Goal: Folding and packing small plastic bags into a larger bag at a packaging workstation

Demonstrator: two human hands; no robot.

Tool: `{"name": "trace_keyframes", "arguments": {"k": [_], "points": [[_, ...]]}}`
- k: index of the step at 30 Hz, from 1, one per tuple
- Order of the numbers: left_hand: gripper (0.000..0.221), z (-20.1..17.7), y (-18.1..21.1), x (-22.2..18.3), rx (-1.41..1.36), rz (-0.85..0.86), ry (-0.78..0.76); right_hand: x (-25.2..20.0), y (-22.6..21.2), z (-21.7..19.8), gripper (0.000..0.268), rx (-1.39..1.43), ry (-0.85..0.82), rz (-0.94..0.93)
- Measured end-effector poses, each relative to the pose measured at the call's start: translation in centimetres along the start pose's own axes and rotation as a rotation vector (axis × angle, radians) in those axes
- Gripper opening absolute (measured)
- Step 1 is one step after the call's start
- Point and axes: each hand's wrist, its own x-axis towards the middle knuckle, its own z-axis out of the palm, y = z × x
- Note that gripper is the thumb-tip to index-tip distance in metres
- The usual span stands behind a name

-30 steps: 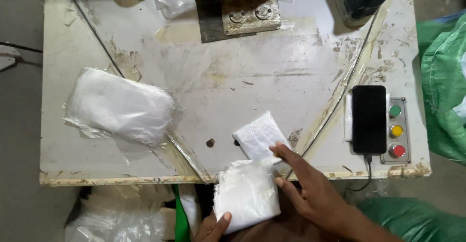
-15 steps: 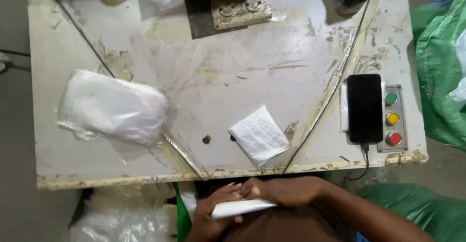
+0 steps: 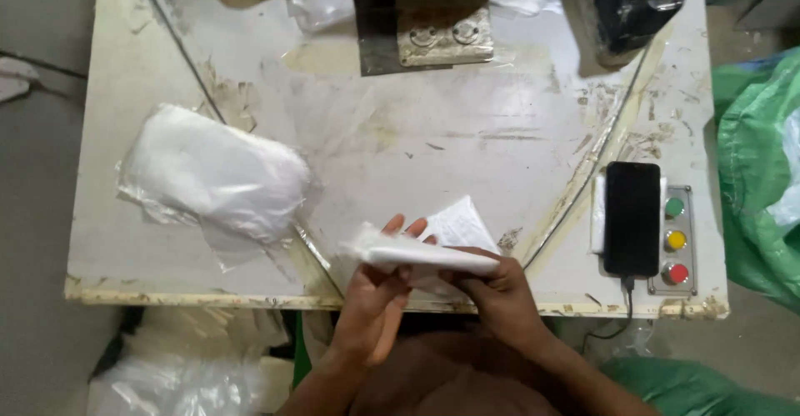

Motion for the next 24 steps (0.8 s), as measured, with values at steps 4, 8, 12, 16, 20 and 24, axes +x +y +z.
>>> {"name": "trace_keyframes", "arguments": {"k": [4, 8, 12, 16, 20, 24], "points": [[0.040, 1.0, -0.3, 0.6, -0.081, 0.216, 0.224, 0.0, 2.0, 0.2, 0.048, 0.151, 0.117, 0.122], [0.049, 1.1, -0.4, 0.3, -0.015, 0.374, -0.063, 0.7, -5.4, 4.5, 0.055, -0.065, 0.097, 0.145], [0.038, -0.9, 9.3, -0.4, 0.378, 0.591, -0.144, 1.6, 1.0, -1.7, 0.006, -0.038, 0.024, 0.070], [0.013, -7.8, 14.5, 2.9, 1.398, 0.894, 0.316, 2.1, -2.4, 3.2, 0.018, -0.176, -0.039, 0.334], [0.017, -12.1, 15.6, 4.4, 1.581, 0.261, 0.478, 4.6, -0.9, 2.3, 0.024, -0.255, -0.021, 0.464], [0.010, -11.6, 17.1, 3.8, 1.458, 0.476, 0.290, 9.2, 4.3, -4.1, 0.035, 0.039, 0.222, 0.021]]}}
